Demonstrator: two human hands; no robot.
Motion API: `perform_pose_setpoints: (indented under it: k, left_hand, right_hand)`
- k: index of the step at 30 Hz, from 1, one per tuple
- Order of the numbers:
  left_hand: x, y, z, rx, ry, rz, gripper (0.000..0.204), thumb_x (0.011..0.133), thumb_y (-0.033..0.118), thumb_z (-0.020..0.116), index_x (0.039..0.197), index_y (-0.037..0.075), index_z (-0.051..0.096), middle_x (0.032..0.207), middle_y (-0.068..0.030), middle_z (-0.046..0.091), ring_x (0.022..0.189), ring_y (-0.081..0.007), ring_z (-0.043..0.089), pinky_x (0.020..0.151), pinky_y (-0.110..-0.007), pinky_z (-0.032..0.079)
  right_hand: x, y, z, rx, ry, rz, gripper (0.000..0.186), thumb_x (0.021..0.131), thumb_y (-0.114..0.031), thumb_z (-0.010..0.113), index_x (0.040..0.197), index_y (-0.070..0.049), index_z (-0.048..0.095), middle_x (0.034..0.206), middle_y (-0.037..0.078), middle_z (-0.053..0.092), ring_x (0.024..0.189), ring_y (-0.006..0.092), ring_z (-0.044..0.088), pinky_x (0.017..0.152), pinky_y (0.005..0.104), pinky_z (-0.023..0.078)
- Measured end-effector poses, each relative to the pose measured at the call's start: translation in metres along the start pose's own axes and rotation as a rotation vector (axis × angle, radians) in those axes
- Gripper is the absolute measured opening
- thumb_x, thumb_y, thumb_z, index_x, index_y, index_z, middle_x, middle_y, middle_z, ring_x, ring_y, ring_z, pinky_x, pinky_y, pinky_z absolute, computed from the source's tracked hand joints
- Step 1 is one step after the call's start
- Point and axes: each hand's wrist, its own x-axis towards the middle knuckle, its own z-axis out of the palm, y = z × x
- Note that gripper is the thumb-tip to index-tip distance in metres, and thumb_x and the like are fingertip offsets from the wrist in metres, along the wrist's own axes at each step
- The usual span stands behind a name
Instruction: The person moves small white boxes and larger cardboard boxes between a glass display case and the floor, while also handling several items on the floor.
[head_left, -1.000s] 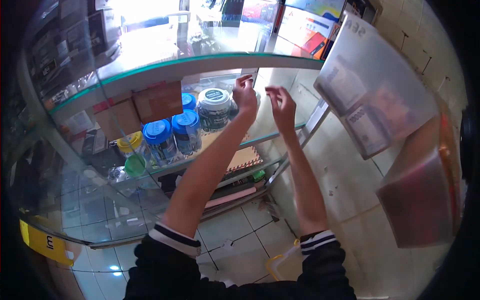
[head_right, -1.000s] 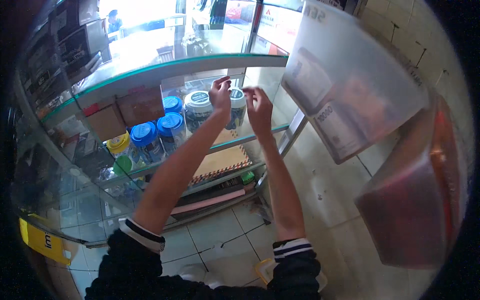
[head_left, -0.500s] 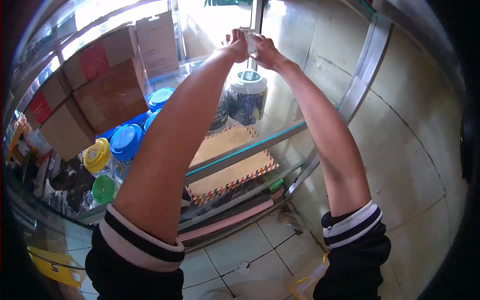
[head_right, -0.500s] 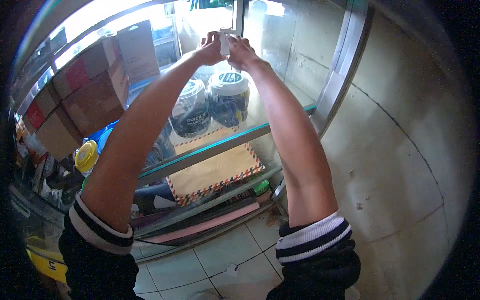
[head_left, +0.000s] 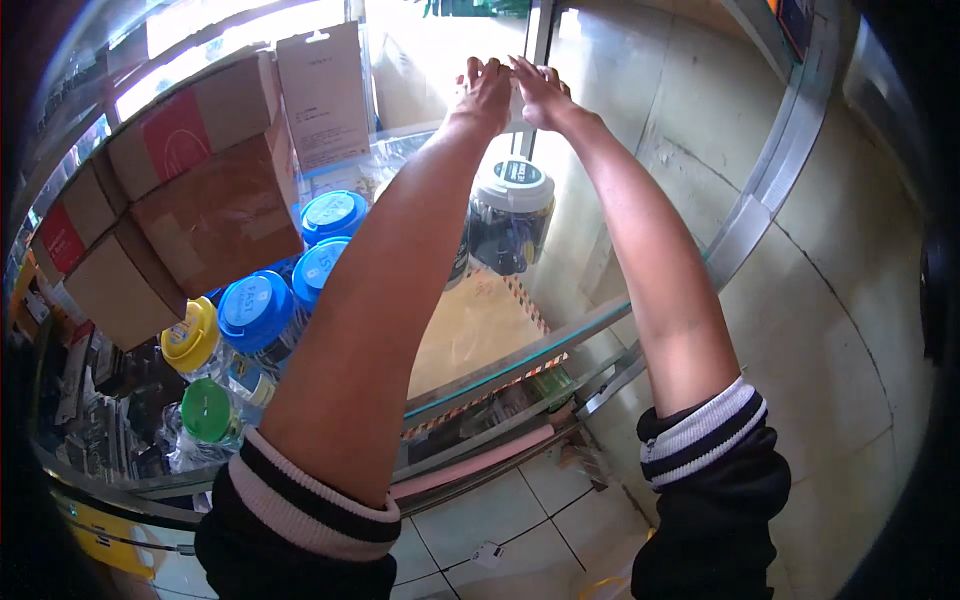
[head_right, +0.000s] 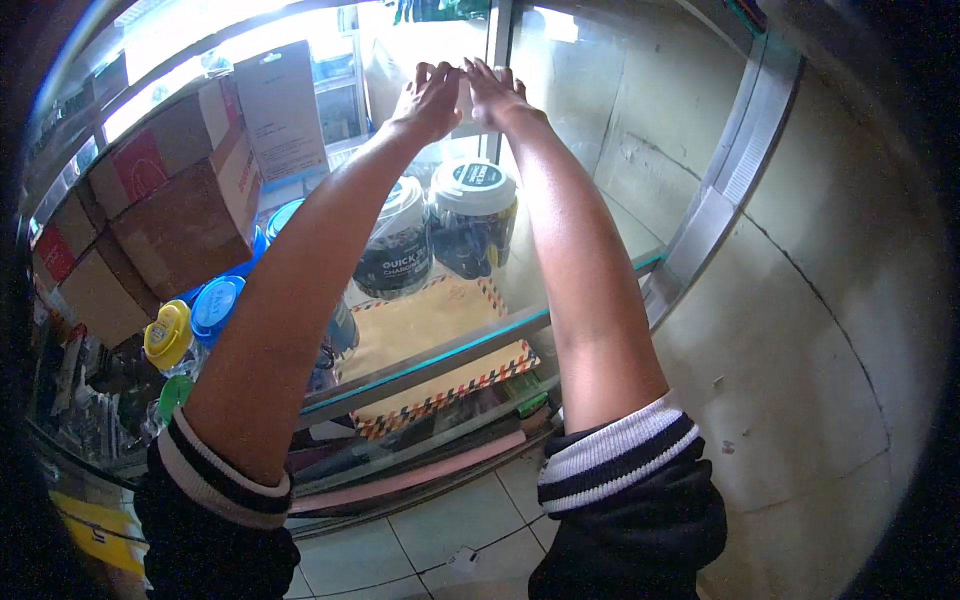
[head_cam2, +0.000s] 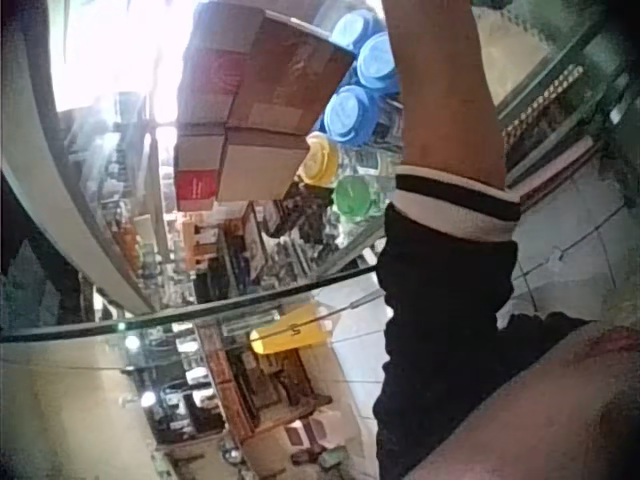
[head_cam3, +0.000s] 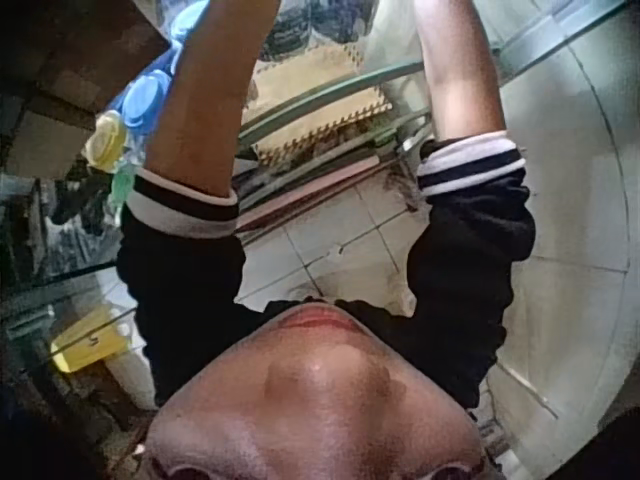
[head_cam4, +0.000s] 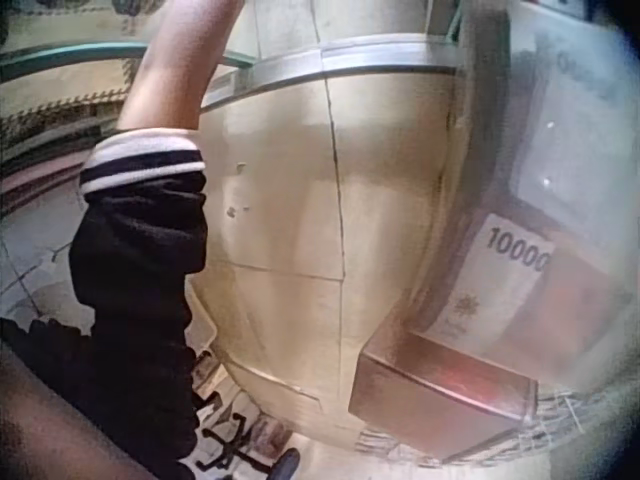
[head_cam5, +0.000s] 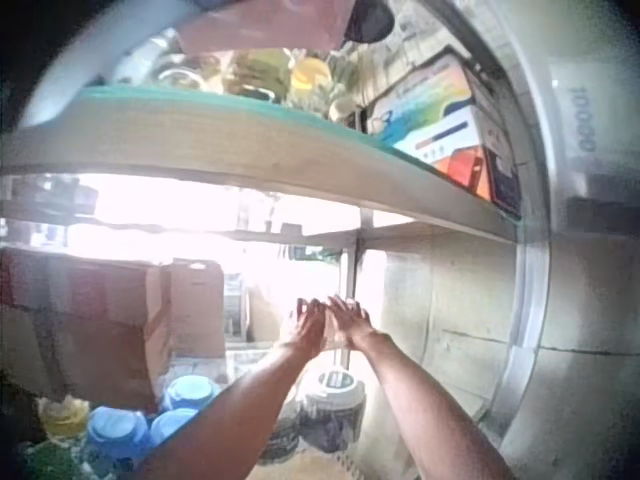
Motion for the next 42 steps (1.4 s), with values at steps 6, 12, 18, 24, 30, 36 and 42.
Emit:
perform_pose_setpoints:
  k: [6,12,18,24,30,36,42]
  left_hand:
    - [-0.005,0.013,-0.003,-0.008,0.058,-0.129,0.037,0.066,0.010,0.064,0.099,0.006,0.047,0.116,-0.0198,0.039,0.108,-0.0334,0.038,0.087,-0.042,0.039]
    - [0.002,0.019,-0.004,-0.527,-0.027,-0.161,0.046,0.071,0.005,0.059,0.106,0.003,0.029,0.103,-0.0242,0.048,0.094,-0.0419,0.051,0.074,-0.048,0.045]
    - [-0.007,0.015,-0.011,-0.453,0.106,-0.109,0.046,0.071,0.009,0.060,0.102,0.004,0.027,0.081,-0.0250,0.055,0.083,-0.0396,0.056,0.065,-0.045,0.046]
    - [-0.046,0.064,-0.070,-0.330,-0.157,-0.182,0.030,0.078,0.019,0.051,0.104,0.003,0.052,0.100,-0.0187,0.057,0.096,-0.0324,0.055,0.080,-0.040,0.046]
    - [-0.108,0.094,-0.129,-0.288,-0.155,-0.228,0.032,0.074,0.015,0.055,0.105,0.005,0.053,0.103,-0.0153,0.057,0.097,-0.0301,0.055,0.077,-0.039,0.047]
    - [-0.198,0.099,-0.190,-0.565,0.039,-0.078,0.027,0.067,0.004,0.061,0.093,0.004,0.050,0.093,-0.0145,0.056,0.087,-0.0336,0.054,0.070,-0.041,0.047]
    - [-0.263,0.111,-0.234,-1.032,-0.086,-0.059,0.037,0.064,0.004,0.068,0.097,0.002,0.051,0.096,-0.0116,0.055,0.091,-0.0251,0.055,0.077,-0.036,0.047]
  right_hand:
    - [-0.007,0.007,0.004,-0.189,0.254,0.014,0.051,0.075,-0.008,0.056,0.123,-0.012,0.041,0.121,0.007,0.034,0.107,0.0269,0.034,0.094,0.0413,0.034]
    - [-0.028,0.006,0.005,0.010,0.356,-0.128,0.036,0.071,-0.011,0.061,0.103,-0.005,0.045,0.105,0.017,0.052,0.095,0.0365,0.050,0.081,0.0425,0.045]
    - [-0.067,-0.017,-0.017,0.122,0.476,-0.203,0.022,0.074,-0.007,0.054,0.095,-0.001,0.048,0.097,0.016,0.055,0.093,0.0356,0.051,0.076,0.0428,0.046]
    - [-0.136,-0.022,-0.034,0.062,0.550,-0.182,0.025,0.072,-0.007,0.057,0.094,-0.001,0.048,0.096,0.013,0.054,0.095,0.0324,0.049,0.078,0.0407,0.046]
    - [-0.207,-0.048,-0.060,0.022,0.564,-0.109,0.028,0.071,-0.005,0.057,0.098,-0.004,0.049,0.097,0.011,0.054,0.093,0.0303,0.049,0.077,0.0378,0.045]
    - [-0.300,-0.095,-0.108,0.107,0.506,0.011,0.039,0.069,-0.007,0.061,0.107,-0.006,0.050,0.100,0.010,0.052,0.094,0.0281,0.047,0.082,0.0366,0.041]
    - [-0.384,-0.114,-0.147,0.181,0.412,-0.060,0.042,0.069,-0.008,0.060,0.108,-0.006,0.048,0.100,0.011,0.051,0.096,0.0298,0.046,0.082,0.0395,0.038]
